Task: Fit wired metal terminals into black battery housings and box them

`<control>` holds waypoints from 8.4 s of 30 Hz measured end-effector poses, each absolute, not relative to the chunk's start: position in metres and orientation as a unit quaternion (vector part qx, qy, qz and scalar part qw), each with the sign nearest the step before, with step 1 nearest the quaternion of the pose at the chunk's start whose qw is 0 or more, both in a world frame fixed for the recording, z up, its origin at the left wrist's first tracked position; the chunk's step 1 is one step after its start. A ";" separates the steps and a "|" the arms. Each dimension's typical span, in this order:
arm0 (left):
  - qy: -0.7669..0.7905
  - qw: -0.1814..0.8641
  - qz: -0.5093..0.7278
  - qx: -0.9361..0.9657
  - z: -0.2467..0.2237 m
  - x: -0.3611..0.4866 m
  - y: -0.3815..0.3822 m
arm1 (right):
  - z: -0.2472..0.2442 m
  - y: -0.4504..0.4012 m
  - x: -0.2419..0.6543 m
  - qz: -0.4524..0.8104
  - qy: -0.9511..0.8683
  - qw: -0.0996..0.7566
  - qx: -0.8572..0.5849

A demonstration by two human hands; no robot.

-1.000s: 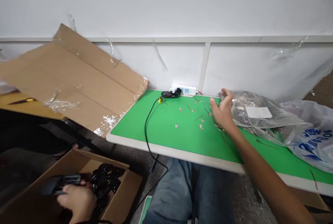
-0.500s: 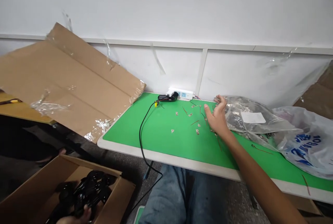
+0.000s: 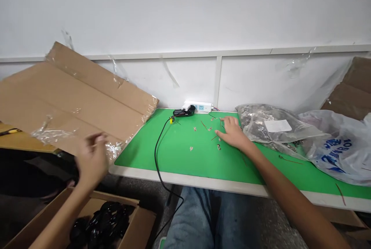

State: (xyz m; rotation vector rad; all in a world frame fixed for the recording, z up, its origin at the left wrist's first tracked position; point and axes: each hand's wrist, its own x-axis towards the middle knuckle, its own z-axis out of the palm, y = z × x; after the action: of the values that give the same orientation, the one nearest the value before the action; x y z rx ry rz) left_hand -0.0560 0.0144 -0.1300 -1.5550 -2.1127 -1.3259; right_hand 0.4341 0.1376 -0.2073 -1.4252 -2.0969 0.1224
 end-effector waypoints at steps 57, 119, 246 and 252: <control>-0.259 -0.041 -0.292 -0.920 -0.160 0.205 0.188 | -0.150 0.118 0.436 0.573 -0.604 0.394 -0.390; -0.428 -0.227 -0.372 -0.792 -0.152 0.223 0.171 | -0.162 0.140 0.441 0.658 -0.409 0.495 -0.393; -0.270 -0.499 -0.475 -0.673 -0.191 0.268 0.153 | -0.145 0.129 0.449 0.459 -0.538 0.511 -0.488; -0.274 -0.513 -0.482 -0.655 -0.187 0.268 0.149 | -0.145 0.128 0.449 0.449 -0.559 0.500 -0.486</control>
State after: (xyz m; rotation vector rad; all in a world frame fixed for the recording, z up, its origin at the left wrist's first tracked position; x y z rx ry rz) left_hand 0.2676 0.1486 -0.1872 -3.2203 -1.3477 -2.3688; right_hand 0.4488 0.1282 -0.1452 -1.1753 -1.3508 1.0859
